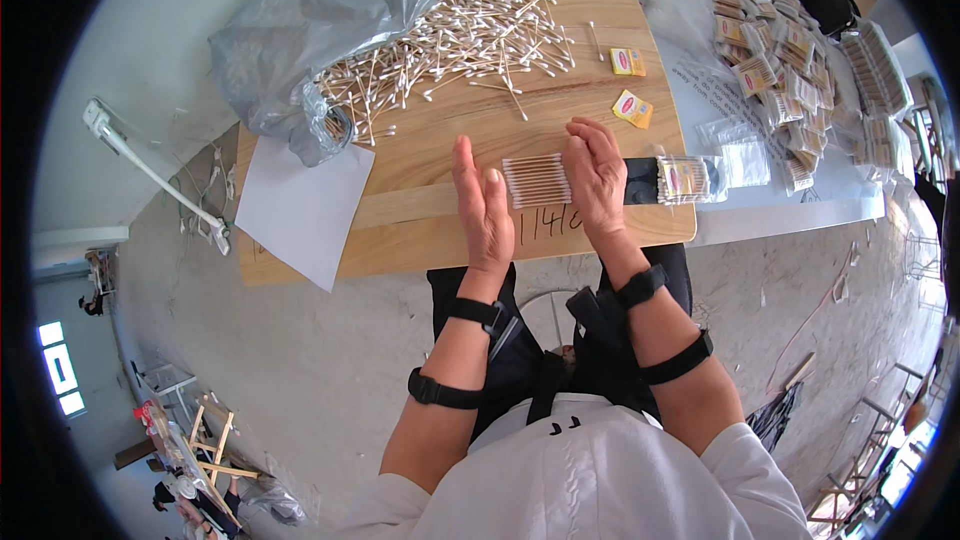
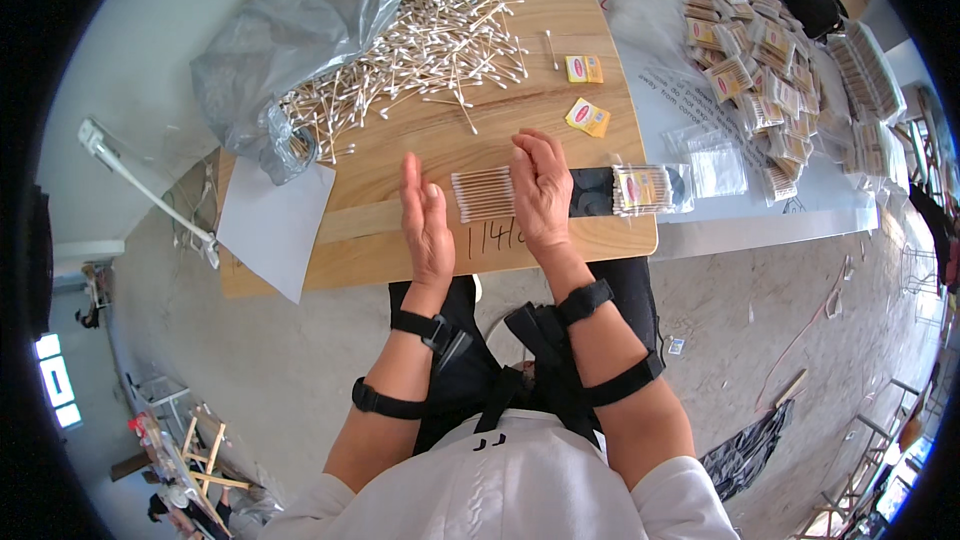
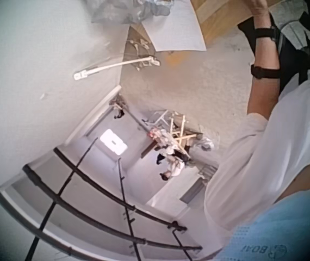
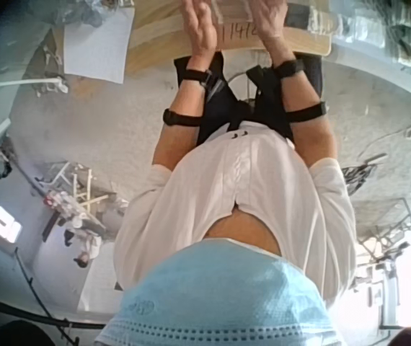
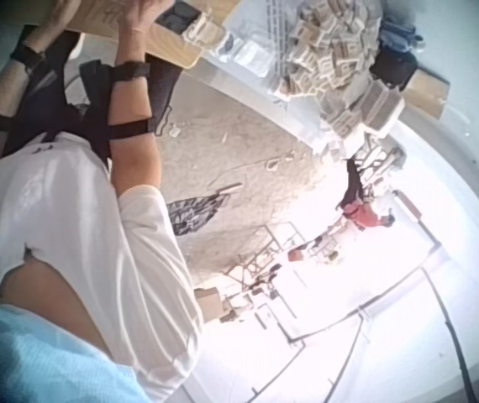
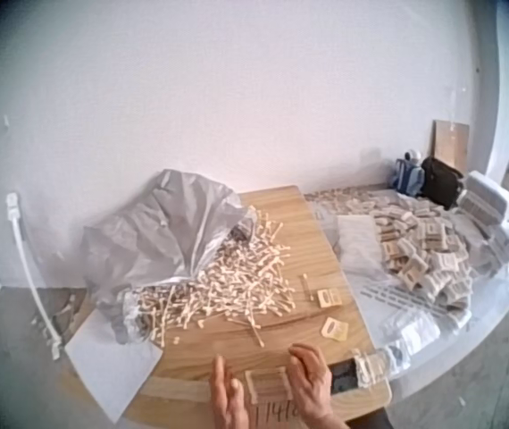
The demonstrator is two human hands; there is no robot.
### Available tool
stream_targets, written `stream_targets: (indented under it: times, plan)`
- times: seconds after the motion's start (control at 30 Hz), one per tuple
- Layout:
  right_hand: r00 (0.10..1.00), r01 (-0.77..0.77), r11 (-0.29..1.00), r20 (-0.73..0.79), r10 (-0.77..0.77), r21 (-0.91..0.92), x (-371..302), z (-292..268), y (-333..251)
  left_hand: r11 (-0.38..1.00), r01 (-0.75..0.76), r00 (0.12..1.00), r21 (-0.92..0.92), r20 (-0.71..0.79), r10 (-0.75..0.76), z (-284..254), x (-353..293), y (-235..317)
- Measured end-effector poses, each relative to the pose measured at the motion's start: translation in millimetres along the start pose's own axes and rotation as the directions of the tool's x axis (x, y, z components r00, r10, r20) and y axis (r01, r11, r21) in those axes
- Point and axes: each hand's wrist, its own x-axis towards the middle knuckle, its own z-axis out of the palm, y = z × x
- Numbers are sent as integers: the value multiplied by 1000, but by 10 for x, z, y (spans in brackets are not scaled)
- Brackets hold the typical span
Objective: Gathering individual cotton swabs into small bundles and placing them into clear plastic bags.
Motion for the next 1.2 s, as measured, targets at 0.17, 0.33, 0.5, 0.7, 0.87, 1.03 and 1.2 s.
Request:
stream_targets:
  times: [0.17,0.33,0.5,0.7,0.87,1.03,1.2]
  plan:
    - [997,-53,981,71,40,184,-169,138,24,957,105,994,-271,36,-98,76,89,-188]
    - [984,-32,991,178,8,134,-139,-57,4,1000,23,994,-22,112,-20,38,44,-4]
    - [792,543,720,548,-268,-433,-190,-347,-87,482,-469,836,740,548,-29,-122,-149,139]
    - [737,649,591,591,-329,-480,-253,-324,-46,486,-438,850,756,524,-50,-120,-164,161]
    - [727,636,532,666,-168,-559,-370,-362,-142,501,-428,846,752,529,-72,-172,-177,151]
    - [724,636,477,684,-95,-607,-377,-410,-92,528,-451,815,719,573,-84,-182,-229,185]
    - [697,661,489,707,-120,-569,-340,-442,-36,457,-472,823,754,563,-79,-149,-299,217]
